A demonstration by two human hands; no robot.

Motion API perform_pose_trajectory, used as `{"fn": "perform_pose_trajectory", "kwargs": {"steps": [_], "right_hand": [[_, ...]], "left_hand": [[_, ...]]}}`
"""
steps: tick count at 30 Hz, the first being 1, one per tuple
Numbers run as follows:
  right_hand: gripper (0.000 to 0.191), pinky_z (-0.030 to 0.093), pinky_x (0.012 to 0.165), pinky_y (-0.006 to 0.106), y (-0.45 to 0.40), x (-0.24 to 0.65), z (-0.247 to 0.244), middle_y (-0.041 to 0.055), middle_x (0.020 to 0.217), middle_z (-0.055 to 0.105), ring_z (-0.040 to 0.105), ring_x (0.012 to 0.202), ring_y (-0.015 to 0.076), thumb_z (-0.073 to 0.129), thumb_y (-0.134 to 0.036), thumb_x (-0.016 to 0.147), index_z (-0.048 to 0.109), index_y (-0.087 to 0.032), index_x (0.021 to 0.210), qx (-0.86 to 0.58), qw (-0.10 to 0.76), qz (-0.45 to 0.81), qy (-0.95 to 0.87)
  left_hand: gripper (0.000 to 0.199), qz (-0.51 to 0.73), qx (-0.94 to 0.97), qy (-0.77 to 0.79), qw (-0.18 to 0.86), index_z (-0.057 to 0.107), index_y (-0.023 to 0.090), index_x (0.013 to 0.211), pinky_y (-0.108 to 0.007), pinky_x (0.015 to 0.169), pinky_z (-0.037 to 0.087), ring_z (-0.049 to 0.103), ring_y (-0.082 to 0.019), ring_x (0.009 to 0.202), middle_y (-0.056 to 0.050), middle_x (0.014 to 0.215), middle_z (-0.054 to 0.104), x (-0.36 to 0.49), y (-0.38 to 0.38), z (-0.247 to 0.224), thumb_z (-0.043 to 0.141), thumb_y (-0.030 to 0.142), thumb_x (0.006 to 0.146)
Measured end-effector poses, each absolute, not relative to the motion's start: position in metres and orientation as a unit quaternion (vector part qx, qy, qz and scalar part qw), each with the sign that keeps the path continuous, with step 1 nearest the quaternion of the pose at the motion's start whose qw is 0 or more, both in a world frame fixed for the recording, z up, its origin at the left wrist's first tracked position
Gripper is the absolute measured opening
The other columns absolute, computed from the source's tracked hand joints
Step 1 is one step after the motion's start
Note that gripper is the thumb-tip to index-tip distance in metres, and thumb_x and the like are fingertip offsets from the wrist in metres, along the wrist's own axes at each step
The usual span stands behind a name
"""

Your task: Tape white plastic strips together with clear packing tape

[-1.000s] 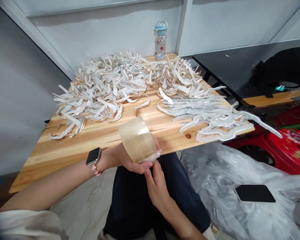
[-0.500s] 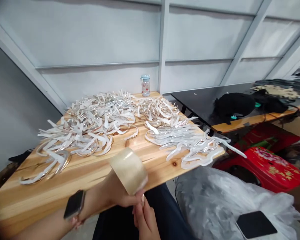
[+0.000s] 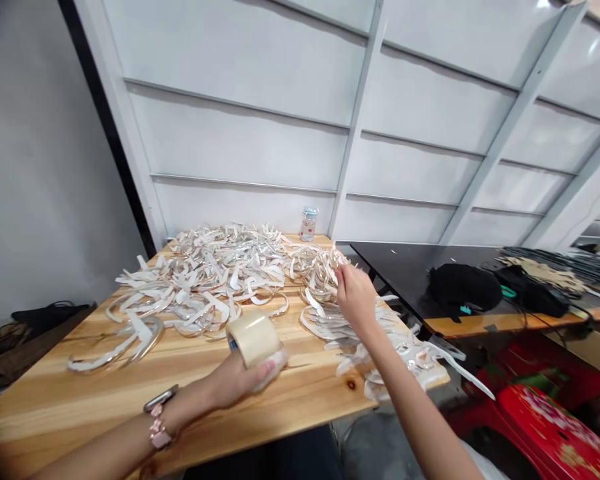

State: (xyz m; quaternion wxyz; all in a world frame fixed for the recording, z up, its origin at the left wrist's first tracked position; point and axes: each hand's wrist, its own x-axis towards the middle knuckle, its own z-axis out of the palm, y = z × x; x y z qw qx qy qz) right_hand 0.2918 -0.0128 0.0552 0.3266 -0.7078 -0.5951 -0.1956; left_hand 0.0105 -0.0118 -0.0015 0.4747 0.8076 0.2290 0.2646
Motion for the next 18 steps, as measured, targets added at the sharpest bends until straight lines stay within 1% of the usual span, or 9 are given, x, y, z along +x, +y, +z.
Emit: {"fn": "perform_pose_trajectory", "kwargs": {"steps": [3,5,7,10,12,14,15,16,18], "right_hand": [[0.028,0.047,0.091,0.042,0.051,0.308,0.067,0.0136,0.097,0.072,0.066,0.098,0.0265,0.045,-0.029,0.101,0.068,-0.013,0.095,-0.716,0.264,-0.214,-0.609],[0.023,0.047,0.098,0.048,0.07,0.308,0.06,0.0105,0.112,0.07,0.064,0.107,0.0262,0.058,-0.033,0.098,0.067,-0.014,0.105,-0.716,0.241,-0.23,-0.613],[0.031,0.041,0.108,0.055,0.077,0.304,0.052,0.0099,0.132,0.061,0.057,0.123,0.0284,0.064,-0.035,0.095,0.063,-0.017,0.121,-0.715,0.235,-0.25,-0.61],[0.043,0.025,0.117,0.061,0.082,0.286,0.052,0.016,0.154,0.042,0.037,0.143,0.0346,0.057,-0.028,0.098,0.051,-0.017,0.14,-0.699,0.232,-0.263,-0.624],[0.044,0.023,0.12,0.055,0.088,0.263,0.055,0.019,0.157,0.038,0.032,0.146,0.0325,0.047,-0.021,0.101,0.047,-0.014,0.144,-0.665,0.211,-0.244,-0.674],[0.038,0.029,0.119,0.043,0.096,0.232,0.05,0.0141,0.155,0.044,0.04,0.142,0.0252,0.041,-0.021,0.102,0.054,-0.018,0.139,-0.611,0.172,-0.206,-0.745],[0.035,0.033,0.117,0.041,0.099,0.215,0.044,0.0099,0.153,0.048,0.044,0.139,0.023,0.044,-0.025,0.103,0.058,-0.022,0.134,-0.583,0.151,-0.185,-0.777],[0.033,0.037,0.115,0.042,0.102,0.198,0.037,0.008,0.15,0.051,0.048,0.136,0.0232,0.05,-0.03,0.102,0.06,-0.024,0.133,-0.56,0.133,-0.166,-0.801],[0.041,0.047,0.104,0.049,0.105,0.166,0.018,0.0101,0.138,0.06,0.059,0.123,0.0261,0.06,-0.042,0.097,0.059,-0.02,0.132,-0.549,0.111,-0.137,-0.817]], "left_hand": [[0.032,0.218,0.905,0.181,0.319,0.065,0.021,0.093,-0.039,0.112,0.035,0.058,-0.027,0.105,-0.005,0.1,0.069,0.009,-0.021,-0.008,0.064,0.048,0.076],[0.035,0.199,0.938,0.148,0.242,0.065,0.022,0.088,-0.038,0.113,0.033,0.058,-0.028,0.103,-0.003,0.098,0.069,0.01,-0.024,-0.014,0.07,0.05,0.069],[0.038,0.188,0.956,0.116,0.192,0.065,0.021,0.087,-0.037,0.111,0.035,0.058,-0.028,0.101,-0.004,0.097,0.069,0.011,-0.025,-0.018,0.07,0.053,0.069],[0.039,0.186,0.964,0.098,0.164,0.065,0.02,0.092,-0.035,0.112,0.033,0.058,-0.028,0.104,-0.004,0.102,0.069,0.012,-0.023,-0.018,0.07,0.053,0.072],[0.041,0.193,0.961,0.11,0.165,0.065,0.02,0.096,-0.036,0.113,0.031,0.057,-0.029,0.107,-0.005,0.105,0.069,0.012,-0.023,-0.015,0.07,0.053,0.072],[0.041,0.194,0.958,0.122,0.17,0.066,0.02,0.097,-0.037,0.114,0.031,0.056,-0.029,0.11,-0.006,0.107,0.069,0.013,-0.023,-0.013,0.07,0.053,0.072],[0.041,0.194,0.958,0.124,0.172,0.066,0.02,0.096,-0.037,0.114,0.031,0.056,-0.03,0.111,-0.006,0.108,0.069,0.013,-0.024,-0.013,0.071,0.053,0.072],[0.041,0.195,0.957,0.125,0.174,0.065,0.02,0.096,-0.038,0.114,0.031,0.056,-0.031,0.111,-0.006,0.108,0.07,0.013,-0.025,-0.013,0.071,0.053,0.072],[0.041,0.199,0.955,0.125,0.182,0.065,0.02,0.094,-0.038,0.113,0.033,0.056,-0.031,0.112,-0.006,0.106,0.07,0.014,-0.026,-0.014,0.072,0.052,0.07]]}}
